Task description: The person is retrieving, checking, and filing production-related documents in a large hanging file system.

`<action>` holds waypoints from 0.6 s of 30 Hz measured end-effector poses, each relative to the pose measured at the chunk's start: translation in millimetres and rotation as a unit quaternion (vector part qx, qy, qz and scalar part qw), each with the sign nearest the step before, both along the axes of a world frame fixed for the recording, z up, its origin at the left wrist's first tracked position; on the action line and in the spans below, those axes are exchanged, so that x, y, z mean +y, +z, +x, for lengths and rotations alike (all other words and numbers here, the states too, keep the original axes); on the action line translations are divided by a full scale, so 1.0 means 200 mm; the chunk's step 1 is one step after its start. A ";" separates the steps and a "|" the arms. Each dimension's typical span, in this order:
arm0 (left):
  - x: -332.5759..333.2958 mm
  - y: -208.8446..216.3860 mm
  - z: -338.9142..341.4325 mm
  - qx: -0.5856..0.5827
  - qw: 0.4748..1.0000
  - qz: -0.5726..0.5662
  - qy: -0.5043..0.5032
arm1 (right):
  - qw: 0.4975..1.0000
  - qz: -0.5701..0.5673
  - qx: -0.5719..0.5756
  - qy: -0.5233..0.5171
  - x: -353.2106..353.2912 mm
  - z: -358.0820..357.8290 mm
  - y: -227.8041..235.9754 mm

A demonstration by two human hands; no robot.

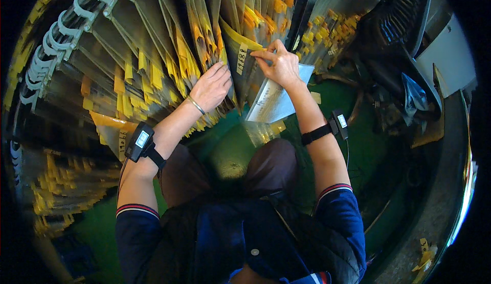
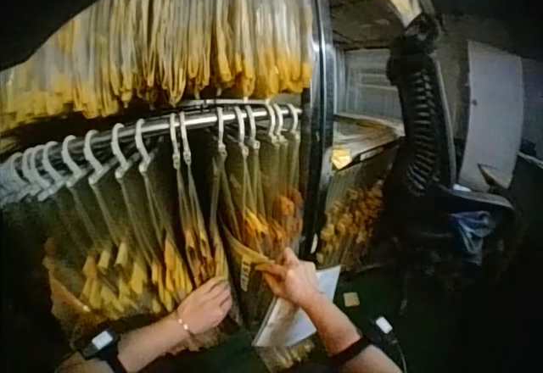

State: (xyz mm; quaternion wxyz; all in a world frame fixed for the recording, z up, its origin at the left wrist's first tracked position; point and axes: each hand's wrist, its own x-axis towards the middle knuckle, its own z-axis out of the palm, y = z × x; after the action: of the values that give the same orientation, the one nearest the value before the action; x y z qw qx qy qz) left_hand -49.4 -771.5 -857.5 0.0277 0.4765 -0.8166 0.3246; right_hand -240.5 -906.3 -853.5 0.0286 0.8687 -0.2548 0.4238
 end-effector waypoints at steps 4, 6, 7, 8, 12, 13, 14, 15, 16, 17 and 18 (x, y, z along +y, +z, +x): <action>0.00 -0.01 0.00 0.027 0.999 -0.027 -0.012 | 0.998 0.025 -0.035 0.035 0.01 0.00 -0.01; 0.00 -0.01 0.00 0.033 0.999 -0.032 -0.023 | 0.995 0.051 -0.076 0.028 0.04 -0.01 0.00; 0.00 -0.01 -0.01 0.040 0.998 -0.036 -0.034 | 0.990 0.079 -0.117 0.022 0.05 -0.01 0.00; 0.00 0.00 -0.03 0.040 0.998 -0.036 -0.035 | 0.990 0.079 -0.117 0.021 0.05 -0.01 -0.01; -0.01 -0.01 -0.06 0.041 0.999 -0.016 -0.008 | 0.994 0.077 -0.077 0.015 0.08 0.02 -0.01; -0.02 -0.02 -0.07 0.057 0.998 -0.011 0.004 | 0.992 0.101 -0.069 0.013 0.07 0.02 -0.01; -0.03 -0.03 -0.07 0.059 0.998 -0.012 0.003 | 0.993 0.102 -0.056 -0.019 0.05 0.01 -0.01; -0.03 -0.04 -0.07 0.048 0.999 -0.015 0.004 | 0.993 0.101 -0.054 -0.020 0.03 0.00 -0.02; -0.03 -0.04 -0.06 0.038 0.999 -0.017 0.008 | 0.993 0.096 -0.059 -0.041 0.01 0.00 -0.02; -0.03 -0.04 -0.05 0.039 0.999 -0.017 0.008 | 0.992 0.092 -0.064 -0.062 -0.01 -0.01 -0.02; -0.03 -0.04 -0.04 0.044 0.999 -0.026 -0.019 | 0.985 0.139 -0.074 -0.068 -0.02 -0.03 -0.02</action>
State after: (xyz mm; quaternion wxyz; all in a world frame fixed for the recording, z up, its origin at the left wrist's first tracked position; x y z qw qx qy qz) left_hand -58.1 -777.0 -866.0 0.0819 0.4738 -0.8146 0.3243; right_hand -245.9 -909.7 -858.3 -0.0830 0.8110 -0.3712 0.4445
